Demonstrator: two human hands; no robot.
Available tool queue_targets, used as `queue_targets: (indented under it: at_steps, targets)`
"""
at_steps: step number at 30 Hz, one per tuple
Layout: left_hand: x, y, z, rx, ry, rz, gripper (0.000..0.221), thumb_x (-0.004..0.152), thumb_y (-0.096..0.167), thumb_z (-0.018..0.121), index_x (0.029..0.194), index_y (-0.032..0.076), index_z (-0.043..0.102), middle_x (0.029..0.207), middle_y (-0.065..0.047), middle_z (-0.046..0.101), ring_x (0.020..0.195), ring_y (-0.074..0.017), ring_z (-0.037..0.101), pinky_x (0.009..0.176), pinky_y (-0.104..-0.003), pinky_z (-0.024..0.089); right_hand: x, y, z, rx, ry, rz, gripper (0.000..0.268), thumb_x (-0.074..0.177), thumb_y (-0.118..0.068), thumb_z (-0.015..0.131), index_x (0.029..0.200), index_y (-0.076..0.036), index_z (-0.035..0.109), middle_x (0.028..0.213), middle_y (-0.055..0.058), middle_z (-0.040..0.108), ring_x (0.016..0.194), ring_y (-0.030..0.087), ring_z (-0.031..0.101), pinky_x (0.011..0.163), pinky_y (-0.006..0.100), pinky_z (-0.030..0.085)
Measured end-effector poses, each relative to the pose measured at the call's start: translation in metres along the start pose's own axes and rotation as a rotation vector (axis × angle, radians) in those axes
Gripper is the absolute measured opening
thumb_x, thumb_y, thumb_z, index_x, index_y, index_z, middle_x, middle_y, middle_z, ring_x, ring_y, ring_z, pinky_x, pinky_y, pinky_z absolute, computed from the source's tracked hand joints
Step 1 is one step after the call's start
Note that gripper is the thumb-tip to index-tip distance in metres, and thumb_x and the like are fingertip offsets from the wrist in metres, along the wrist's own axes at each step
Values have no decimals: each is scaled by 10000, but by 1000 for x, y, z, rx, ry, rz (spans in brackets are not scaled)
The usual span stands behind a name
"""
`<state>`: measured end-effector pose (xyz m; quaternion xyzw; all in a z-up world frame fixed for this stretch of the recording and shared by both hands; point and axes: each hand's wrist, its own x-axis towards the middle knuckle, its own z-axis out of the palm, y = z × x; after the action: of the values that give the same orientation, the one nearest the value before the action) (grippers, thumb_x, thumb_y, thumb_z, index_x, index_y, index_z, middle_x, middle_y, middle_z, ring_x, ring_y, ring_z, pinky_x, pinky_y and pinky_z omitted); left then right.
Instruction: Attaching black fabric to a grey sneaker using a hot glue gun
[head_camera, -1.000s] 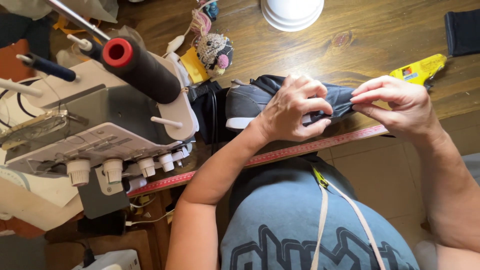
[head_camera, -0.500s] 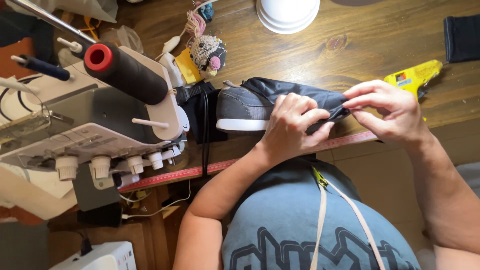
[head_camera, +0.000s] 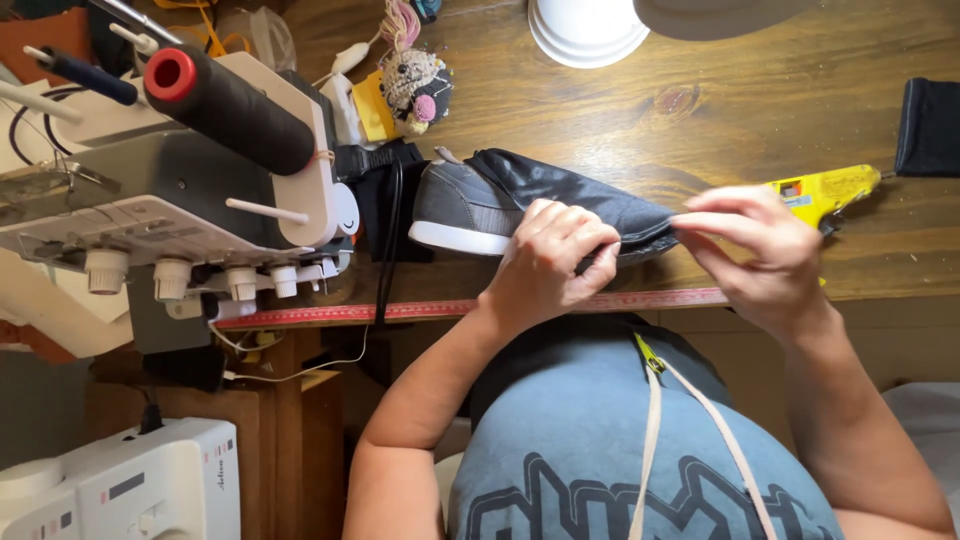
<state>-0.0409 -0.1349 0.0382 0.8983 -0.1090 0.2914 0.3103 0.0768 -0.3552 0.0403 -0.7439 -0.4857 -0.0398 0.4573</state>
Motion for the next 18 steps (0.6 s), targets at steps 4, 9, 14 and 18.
queue_targets:
  at_steps: [4,9,14,18]
  targets:
    - [-4,0,-1,-56,-31,-54,207,863,47,719,1039,147,677,956,-36,578,806,-261,562,827,-401,432,2,17,8,44,-113,-7,230,914,102,710,1087,-37,770,1099,160,722,1003,259,667,954,353,541]
    - [0,9,0,-55,22,-82,151,842,162,805,959,124,717,935,-38,583,798,-249,575,844,-389,457,-7,22,11,33,-91,-133,287,938,113,645,1181,-6,739,1207,233,670,1015,324,650,959,417,537]
    - [2,8,0,-23,-17,-97,55,890,114,734,921,125,689,914,-39,582,794,-236,587,825,-381,444,3,19,13,92,-57,-75,185,932,8,782,1115,-8,759,1104,209,704,991,283,676,936,368,559]
    - [-1,2,2,-73,-47,-137,38,924,122,717,941,117,683,898,-42,604,828,-229,613,815,-382,430,18,13,16,218,-116,-5,110,891,5,807,985,3,750,1059,201,732,959,258,721,933,332,589]
